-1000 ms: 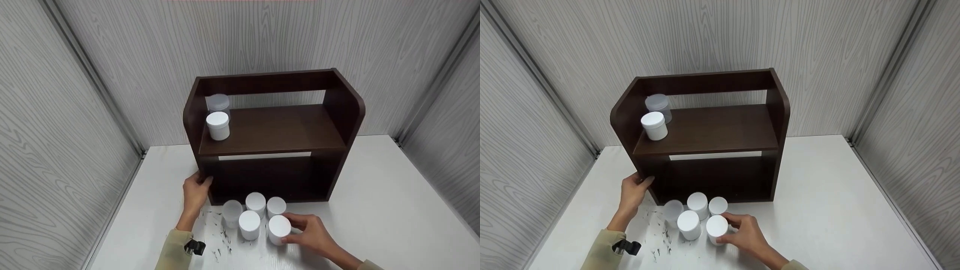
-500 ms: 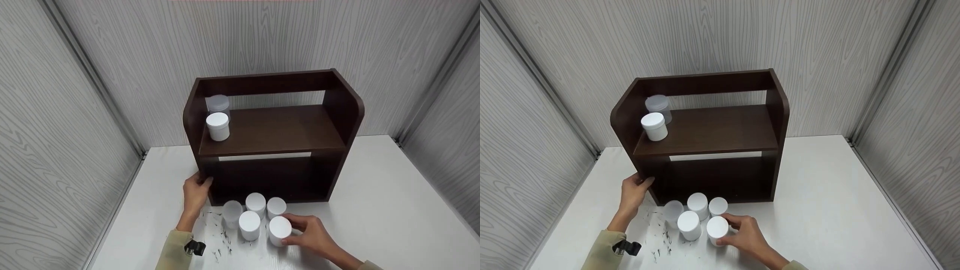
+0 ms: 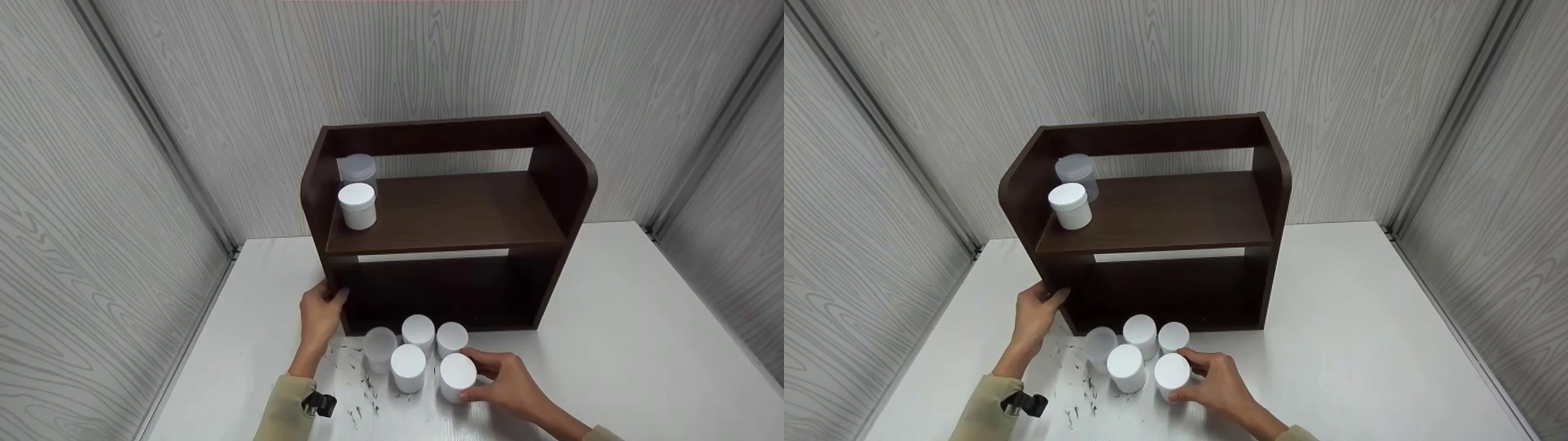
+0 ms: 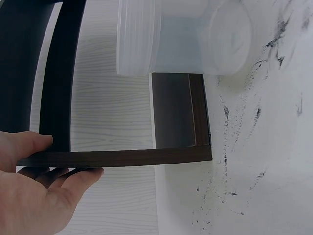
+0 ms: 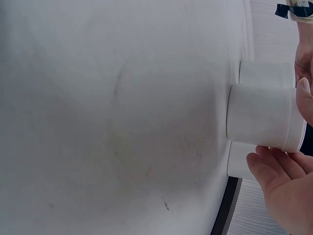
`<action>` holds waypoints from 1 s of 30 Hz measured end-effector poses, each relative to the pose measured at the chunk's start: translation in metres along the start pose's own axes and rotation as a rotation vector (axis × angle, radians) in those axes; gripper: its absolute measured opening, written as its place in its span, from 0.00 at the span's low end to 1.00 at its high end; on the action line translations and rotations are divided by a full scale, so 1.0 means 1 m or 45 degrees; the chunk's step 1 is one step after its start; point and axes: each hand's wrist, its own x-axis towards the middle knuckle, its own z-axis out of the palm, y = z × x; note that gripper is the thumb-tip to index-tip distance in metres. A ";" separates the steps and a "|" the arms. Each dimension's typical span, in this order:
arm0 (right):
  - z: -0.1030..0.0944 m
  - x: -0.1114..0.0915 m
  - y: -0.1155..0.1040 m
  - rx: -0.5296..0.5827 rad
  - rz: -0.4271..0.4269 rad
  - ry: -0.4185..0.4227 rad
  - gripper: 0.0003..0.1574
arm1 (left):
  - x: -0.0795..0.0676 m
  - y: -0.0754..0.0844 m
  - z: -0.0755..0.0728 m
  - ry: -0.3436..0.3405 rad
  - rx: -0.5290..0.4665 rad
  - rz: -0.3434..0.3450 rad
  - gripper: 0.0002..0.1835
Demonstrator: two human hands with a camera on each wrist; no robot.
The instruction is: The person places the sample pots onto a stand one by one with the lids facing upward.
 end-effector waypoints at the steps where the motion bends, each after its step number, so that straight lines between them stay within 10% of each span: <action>1: 0.000 0.000 0.000 -0.001 0.001 0.000 0.45 | 0.000 0.000 0.000 0.000 -0.003 0.001 0.19; 30: -0.003 -0.001 -0.016 0.032 -0.003 0.002 0.44 | -0.001 0.001 0.000 -0.005 -0.006 0.008 0.20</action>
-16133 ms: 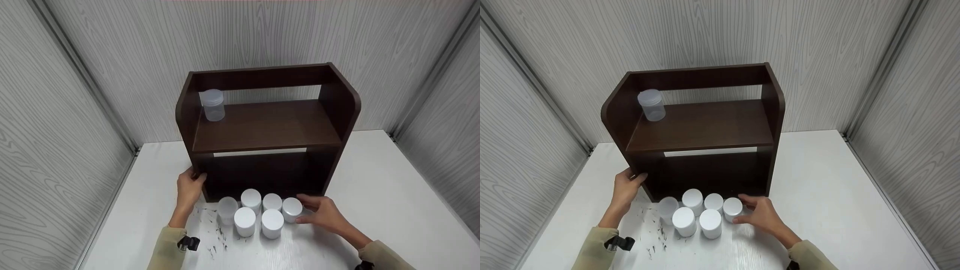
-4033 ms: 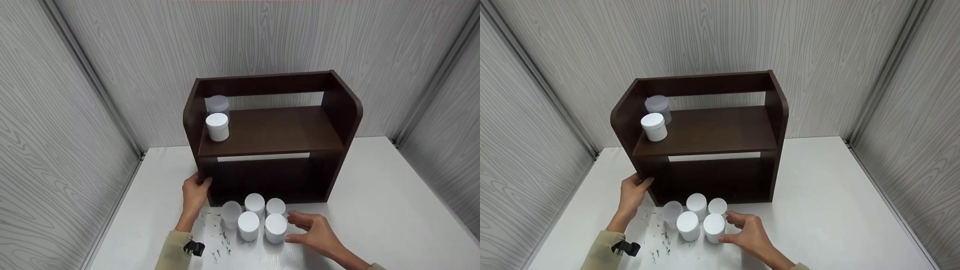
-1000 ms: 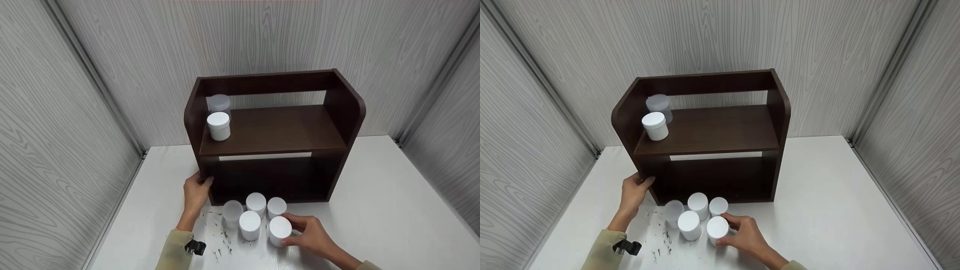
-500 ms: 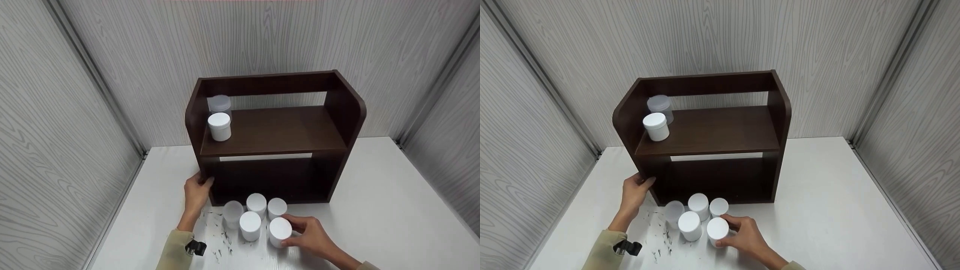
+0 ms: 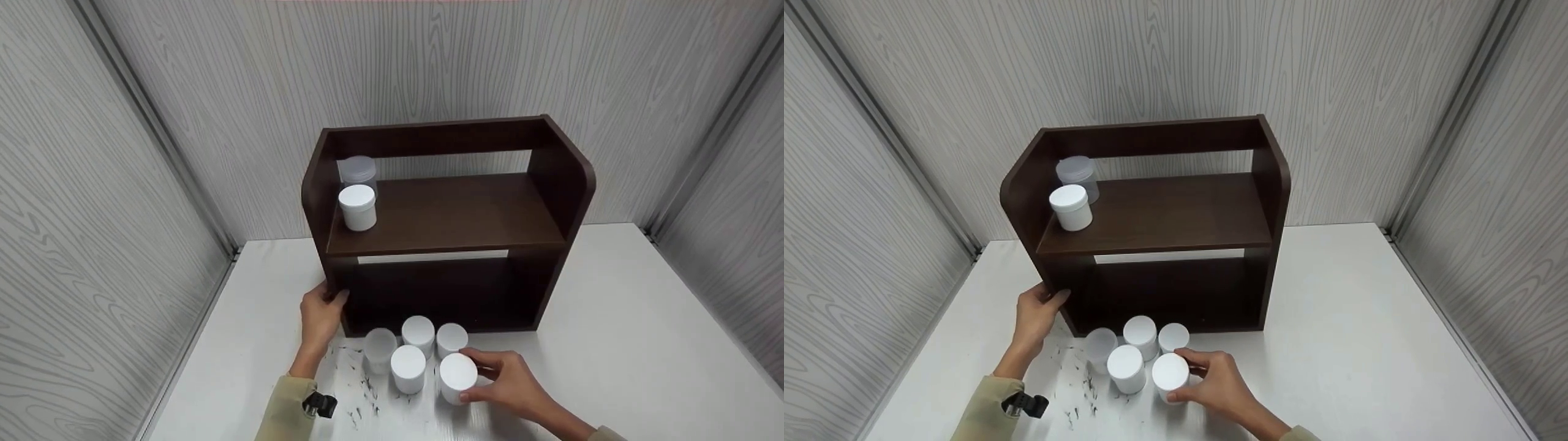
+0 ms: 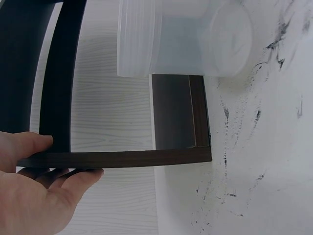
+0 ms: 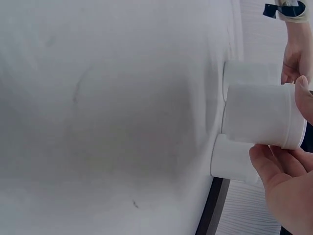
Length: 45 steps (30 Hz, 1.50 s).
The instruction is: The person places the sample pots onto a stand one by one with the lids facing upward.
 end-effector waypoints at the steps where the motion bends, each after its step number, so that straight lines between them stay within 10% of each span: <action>1: 0.000 0.000 -0.002 0.003 -0.005 -0.005 0.44 | 0.000 0.000 0.000 0.001 0.003 0.001 0.19; 45: -0.039 0.039 -0.138 -0.037 -0.021 -0.076 0.47 | 0.002 0.000 0.000 0.005 0.010 0.010 0.20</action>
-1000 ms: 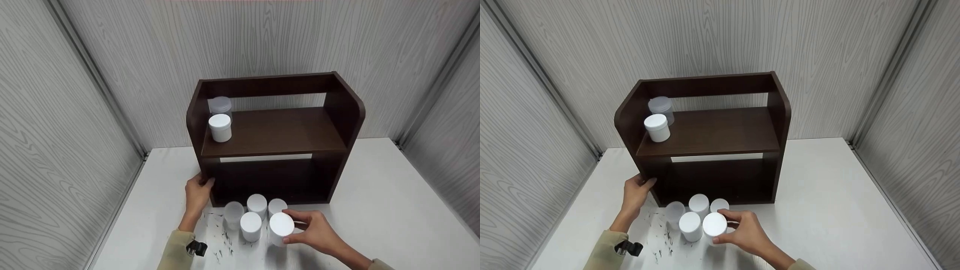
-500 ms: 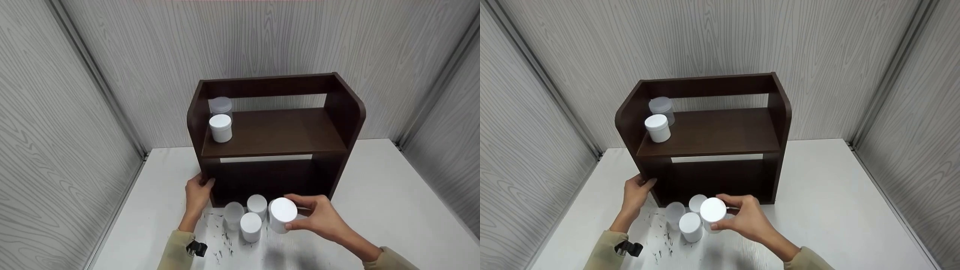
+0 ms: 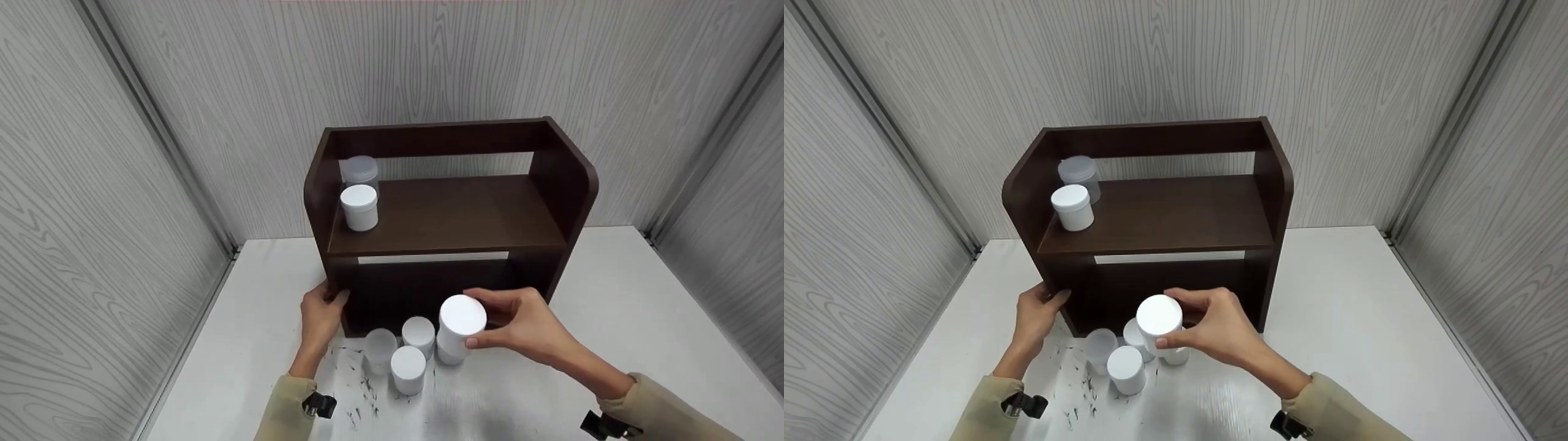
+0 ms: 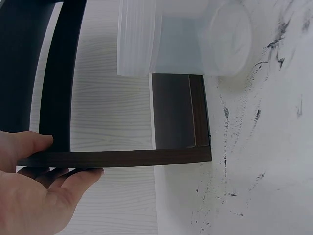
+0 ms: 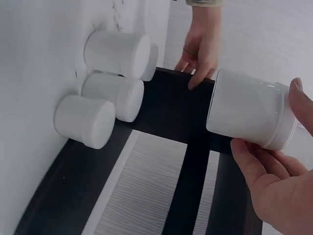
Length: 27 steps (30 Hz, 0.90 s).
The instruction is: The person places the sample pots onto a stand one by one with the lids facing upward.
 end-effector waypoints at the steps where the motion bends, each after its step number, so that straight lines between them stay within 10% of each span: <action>1: -0.001 0.002 -0.003 0.003 -0.003 0.001 0.47 | 0.000 0.000 0.000 0.000 0.001 0.000 0.20; 27: -0.019 0.062 -0.067 -0.094 -0.029 0.097 0.46 | -0.001 0.001 -0.001 0.015 0.013 -0.017 0.20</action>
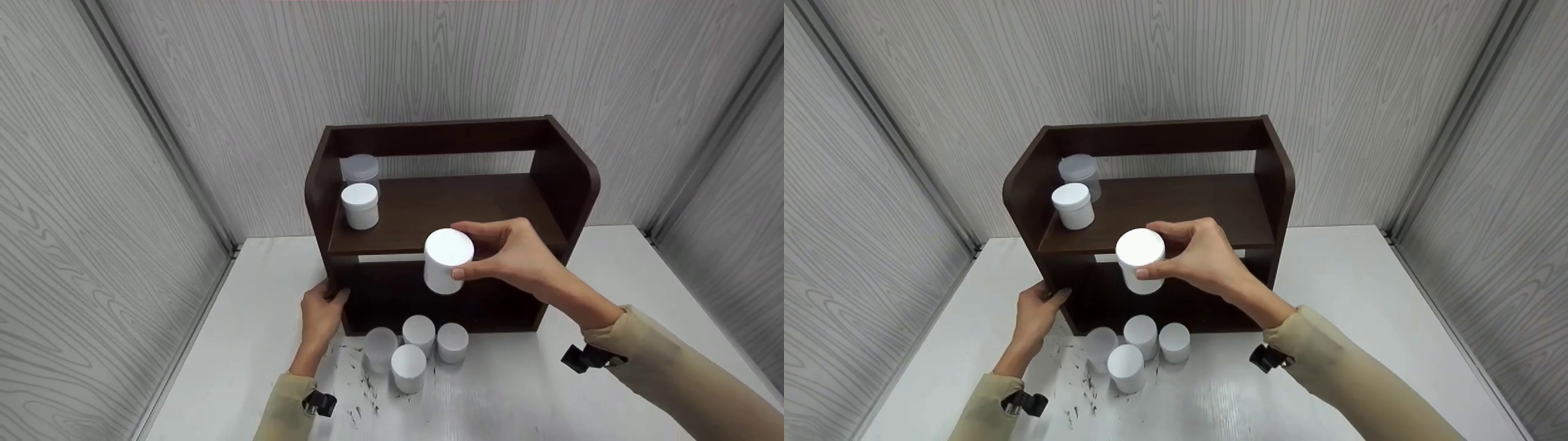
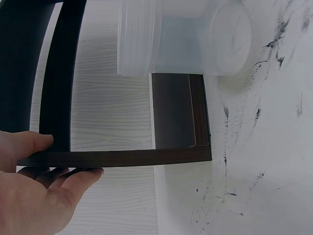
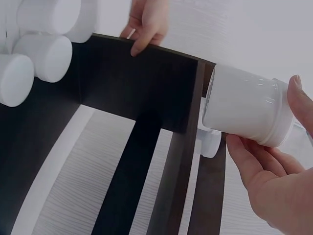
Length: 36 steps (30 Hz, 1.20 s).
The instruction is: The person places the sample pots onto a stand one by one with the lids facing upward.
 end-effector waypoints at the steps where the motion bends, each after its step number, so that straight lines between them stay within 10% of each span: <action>1: -0.001 0.002 -0.002 0.011 -0.001 -0.001 0.46 | 0.000 0.000 0.000 -0.003 -0.005 -0.001 0.20; 36: -0.011 0.104 -0.012 0.053 0.018 0.042 0.41 | 0.000 -0.001 -0.001 -0.027 -0.034 0.054 0.20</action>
